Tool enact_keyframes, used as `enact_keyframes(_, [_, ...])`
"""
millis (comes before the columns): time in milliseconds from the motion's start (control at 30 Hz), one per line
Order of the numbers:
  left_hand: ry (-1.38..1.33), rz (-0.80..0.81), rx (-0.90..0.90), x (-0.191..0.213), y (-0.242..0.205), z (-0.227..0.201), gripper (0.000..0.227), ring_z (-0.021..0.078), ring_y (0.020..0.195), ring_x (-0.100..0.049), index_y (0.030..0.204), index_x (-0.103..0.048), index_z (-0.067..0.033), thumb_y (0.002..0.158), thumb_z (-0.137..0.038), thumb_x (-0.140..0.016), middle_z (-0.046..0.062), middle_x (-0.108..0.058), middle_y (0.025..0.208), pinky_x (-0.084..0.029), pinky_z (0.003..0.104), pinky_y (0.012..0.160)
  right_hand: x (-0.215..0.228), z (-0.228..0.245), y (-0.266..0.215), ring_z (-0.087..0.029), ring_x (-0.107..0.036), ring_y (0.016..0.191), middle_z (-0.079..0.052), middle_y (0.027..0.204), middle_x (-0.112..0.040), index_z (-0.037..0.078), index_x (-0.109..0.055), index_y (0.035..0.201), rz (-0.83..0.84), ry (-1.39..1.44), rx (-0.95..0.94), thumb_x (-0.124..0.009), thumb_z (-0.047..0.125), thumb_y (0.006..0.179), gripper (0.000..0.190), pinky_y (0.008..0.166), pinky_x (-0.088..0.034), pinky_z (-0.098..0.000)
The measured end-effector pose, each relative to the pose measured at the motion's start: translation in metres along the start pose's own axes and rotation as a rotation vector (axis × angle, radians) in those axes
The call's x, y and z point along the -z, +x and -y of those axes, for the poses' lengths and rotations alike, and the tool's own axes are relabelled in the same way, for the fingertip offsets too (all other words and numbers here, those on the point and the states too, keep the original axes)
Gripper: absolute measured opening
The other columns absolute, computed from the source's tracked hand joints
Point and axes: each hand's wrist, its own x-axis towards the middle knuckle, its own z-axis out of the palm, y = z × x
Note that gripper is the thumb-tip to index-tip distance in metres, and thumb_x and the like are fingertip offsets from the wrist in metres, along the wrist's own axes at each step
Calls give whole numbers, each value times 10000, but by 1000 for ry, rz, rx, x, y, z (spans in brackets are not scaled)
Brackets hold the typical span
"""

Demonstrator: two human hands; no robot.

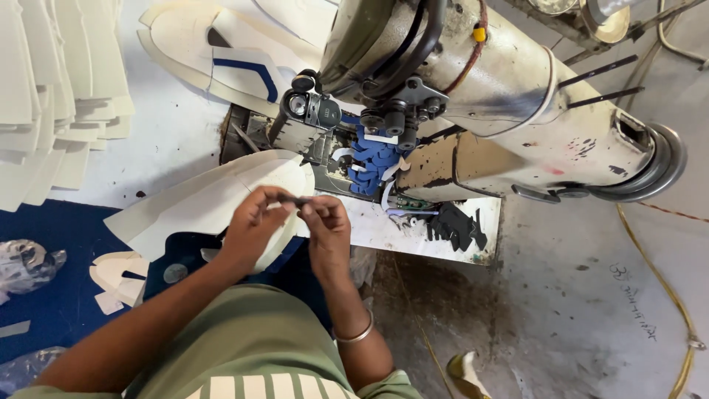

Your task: The person sews white shoe parts using a sewing machine, attaching blue strips to the edges. They repeatedly pick up parts, align them under the needle, sew, and trim excess material with scissors.

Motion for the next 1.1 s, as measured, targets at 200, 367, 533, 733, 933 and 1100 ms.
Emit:
enact_keyframes(200, [246, -54, -300, -9, 69, -98, 336, 103, 991, -654, 1407, -527, -12, 1114, -173, -559, 54, -649, 1171, -558, 277, 913, 35, 20, 31, -111, -692, 943, -50, 1037, -731, 54, -651, 1175, -47, -790, -46, -724, 169, 976, 241, 827, -564, -262])
enact_keyframes(367, [249, -122, -324, 0, 126, -124, 324, 117, 904, -690, 1339, -571, 16, 1060, -115, -670, 72, -685, 1115, -604, 267, 815, 71, 0, 34, -85, -671, 821, -40, 921, -742, 31, -708, 1095, -116, -949, 44, -744, 187, 975, 200, 745, -548, -253])
enact_keyframes(533, [313, 25, -104, 8, 144, -141, 287, 106, 778, -642, 1212, -667, 26, 962, -97, -736, 67, -696, 989, -536, 244, 688, 79, -15, 32, -80, -662, 757, -45, 870, -748, 36, -730, 1016, -101, -986, 204, -770, 149, 947, 138, 691, -548, -245])
enact_keyframes(733, [494, 155, 139, 17, 163, -172, 292, 72, 744, -598, 1205, -730, -24, 934, -131, -759, 31, -695, 900, -497, 223, 668, 62, -1, 34, -114, -716, 691, -74, 835, -741, 44, -749, 967, -79, -1161, 266, -819, 133, 885, 140, 622, -552, -256])
enact_keyframes(933, [422, 190, 267, 16, 160, -177, 338, 72, 726, -608, 1215, -736, -27, 890, -115, -762, 23, -703, 864, -484, 219, 641, 59, 1, 34, -132, -729, 704, -72, 835, -737, 50, -752, 962, -71, -1185, 261, -819, 133, 878, 135, 632, -561, -263])
enact_keyframes(1100, [312, 141, 202, 18, 158, -167, 311, 72, 736, -605, 1233, -721, -7, 936, -97, -737, 29, -704, 887, -508, 226, 652, 61, 0, 35, -138, -722, 710, -71, 817, -721, 62, -743, 956, -60, -1186, 309, -807, 129, 883, 118, 641, -551, -263])
